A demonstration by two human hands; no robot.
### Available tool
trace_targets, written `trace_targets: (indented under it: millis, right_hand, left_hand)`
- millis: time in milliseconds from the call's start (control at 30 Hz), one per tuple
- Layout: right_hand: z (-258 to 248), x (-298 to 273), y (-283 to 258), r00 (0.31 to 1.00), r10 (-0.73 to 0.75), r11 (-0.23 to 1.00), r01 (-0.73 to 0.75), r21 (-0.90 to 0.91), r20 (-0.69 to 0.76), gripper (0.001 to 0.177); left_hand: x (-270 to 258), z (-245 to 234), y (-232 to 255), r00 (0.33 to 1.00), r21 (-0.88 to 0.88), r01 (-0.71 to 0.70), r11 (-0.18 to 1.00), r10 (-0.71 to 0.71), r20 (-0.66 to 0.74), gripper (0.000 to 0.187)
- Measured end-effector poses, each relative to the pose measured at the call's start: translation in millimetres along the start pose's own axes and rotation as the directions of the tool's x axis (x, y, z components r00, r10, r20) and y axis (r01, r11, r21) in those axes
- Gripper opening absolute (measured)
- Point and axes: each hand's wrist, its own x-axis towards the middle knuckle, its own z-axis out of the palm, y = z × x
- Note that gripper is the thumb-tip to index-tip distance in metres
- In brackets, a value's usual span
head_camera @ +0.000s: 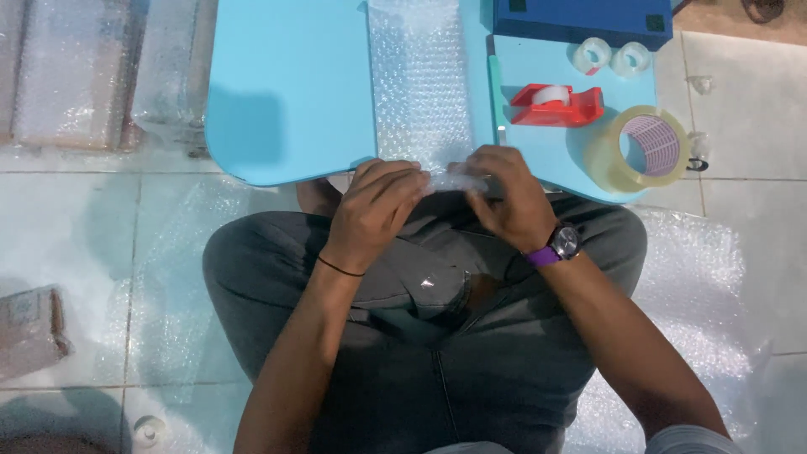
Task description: Wrapping small rectangular plates in bubble wrap and securing them with adhesive tape on a small blue table.
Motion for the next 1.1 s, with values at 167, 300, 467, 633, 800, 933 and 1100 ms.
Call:
trace_targets:
  millis: [167, 300, 467, 633, 800, 933, 1100]
  right_hand:
    - [-8.7, 21.6, -29.5, 0.99, 0.066, 0.935, -0.017, 0.354, -0.128, 0.039]
    - [-8.6, 25.7, -30.5, 0.985, 0.099, 0.898, -0.027, 0.439, -0.142, 0.039]
    - [-14.7, 28.9, -29.1, 0.971, 0.221, 0.879, -0.157, 0.451, -0.094, 0.04]
    - [-21.7, 37.2, -43.8, 0.962, 0.259, 0.902, -0.209, 0.377, -0.086, 0.039]
    - [-25.9, 44.5, -49.6, 0.96, 0.269, 0.92, -0.231, 0.316, -0.081, 0.038]
    - [-21.6, 39.0, -43.7, 0.959, 0.264, 0.904, -0.209, 0.373, -0.103, 0.037]
    - [-12.5, 31.1, -36.9, 0.956, 0.268, 0.891, -0.198, 0.409, -0.121, 0.037]
  left_hand:
    - [1.4, 4.2, 6.7, 0.992, -0.038, 0.079, 0.996, -0.082, -0.099, 0.015]
    - [-0.8, 9.0, 5.8, 0.986, -0.021, 0.11, 0.994, -0.111, -0.125, 0.016]
    - [22.0, 0.2, 22.5, 0.972, 0.009, 0.194, 0.981, -0.19, -0.14, 0.013]
    - [13.4, 9.6, 11.9, 0.962, 0.066, 0.22, 0.973, -0.205, -0.183, 0.014]
    - [31.9, 1.0, 22.3, 0.965, 0.135, 0.232, 0.963, -0.211, -0.153, 0.014]
    - [29.6, -3.3, 14.9, 0.995, 0.115, 0.084, 0.99, -0.077, -0.056, 0.009]
    - [17.3, 2.5, 5.7, 0.996, 0.14, 0.054, 0.989, -0.044, -0.073, 0.01]
